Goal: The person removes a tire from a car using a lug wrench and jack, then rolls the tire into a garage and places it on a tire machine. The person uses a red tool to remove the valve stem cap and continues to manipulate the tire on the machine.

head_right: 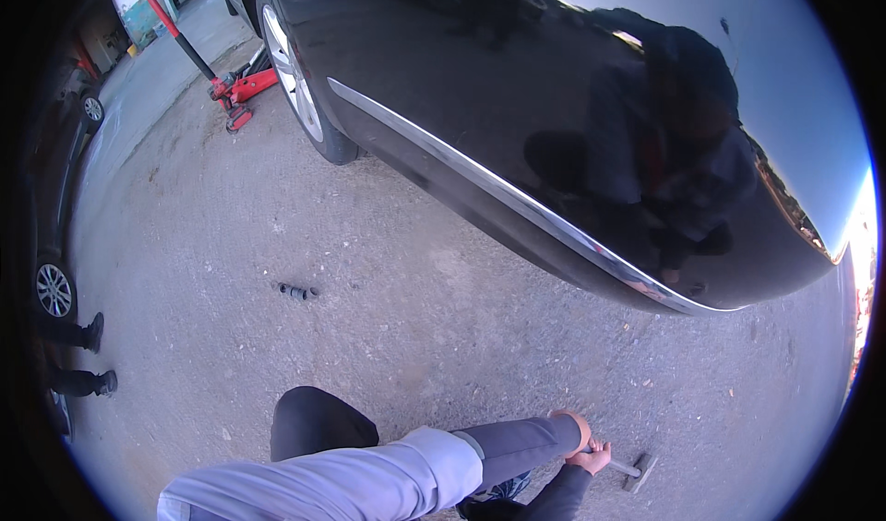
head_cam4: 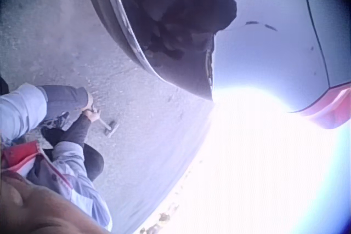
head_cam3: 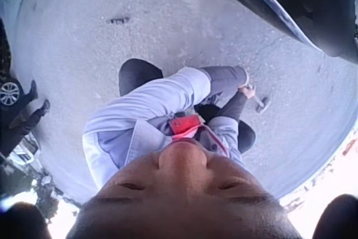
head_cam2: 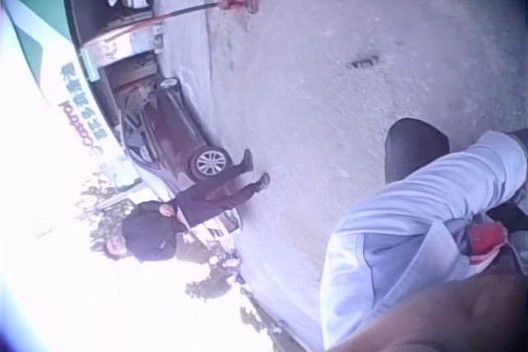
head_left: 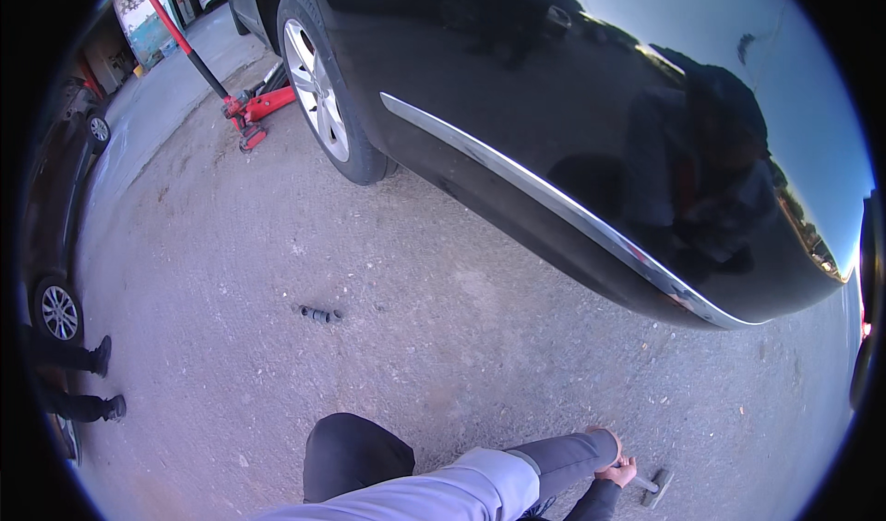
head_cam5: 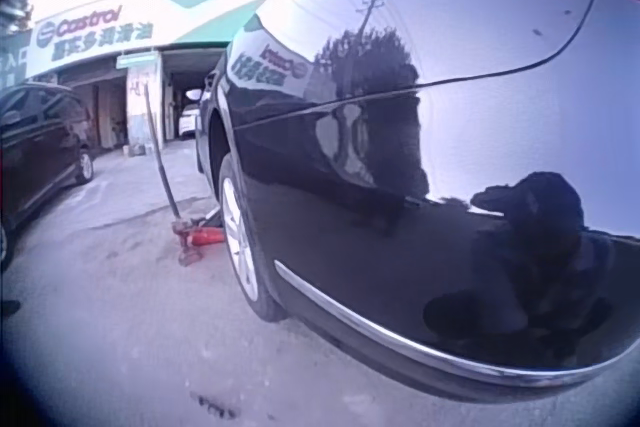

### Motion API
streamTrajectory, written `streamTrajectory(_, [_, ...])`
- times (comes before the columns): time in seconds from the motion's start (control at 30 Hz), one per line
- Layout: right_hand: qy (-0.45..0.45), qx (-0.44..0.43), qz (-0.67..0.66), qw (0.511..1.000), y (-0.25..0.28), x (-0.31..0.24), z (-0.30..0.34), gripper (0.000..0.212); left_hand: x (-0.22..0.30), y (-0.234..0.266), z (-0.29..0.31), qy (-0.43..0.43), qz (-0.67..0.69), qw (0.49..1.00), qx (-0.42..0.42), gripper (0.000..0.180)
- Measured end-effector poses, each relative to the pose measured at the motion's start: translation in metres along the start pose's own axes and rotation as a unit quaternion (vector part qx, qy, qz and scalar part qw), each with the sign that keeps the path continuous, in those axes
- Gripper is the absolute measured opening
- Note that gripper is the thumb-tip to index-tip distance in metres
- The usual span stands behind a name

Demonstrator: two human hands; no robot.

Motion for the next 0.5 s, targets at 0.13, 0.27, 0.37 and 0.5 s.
streamTrajectory(0.13, [-0.005,0.109,0.104,0.989,-0.02,0.048,0.006,0.033,-0.048,0.054,0.042,0.006,0.006,0.999,0.045,0.034])
streamTrajectory(0.27, [-0.094,0.023,0.065,0.993,-0.119,0.195,0.048,0.024,-0.135,0.146,0.2,0.026,0.021,0.993,0.112,0.024])
streamTrajectory(0.37, [0.255,-0.423,0.538,0.683,-0.241,0.362,0.171,0.004,-0.249,0.124,0.35,0.225,0.111,0.949,0.19,0.021])
streamTrajectory(0.5, [-0.295,-0.317,0.459,0.775,-0.192,0.546,0.242,0.029,-0.317,-0.008,0.447,0.414,0.37,0.674,0.487,0.031])
Point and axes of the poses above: each hand's wrist, its own z-axis away from the middle knuckle, its own y-axis out of the back of the hand, x = y × z, the point moved 9 cm from there along -z, towards the middle knuckle, and after that the axes turned 3 degrees about -z, right-handed, at the moved point
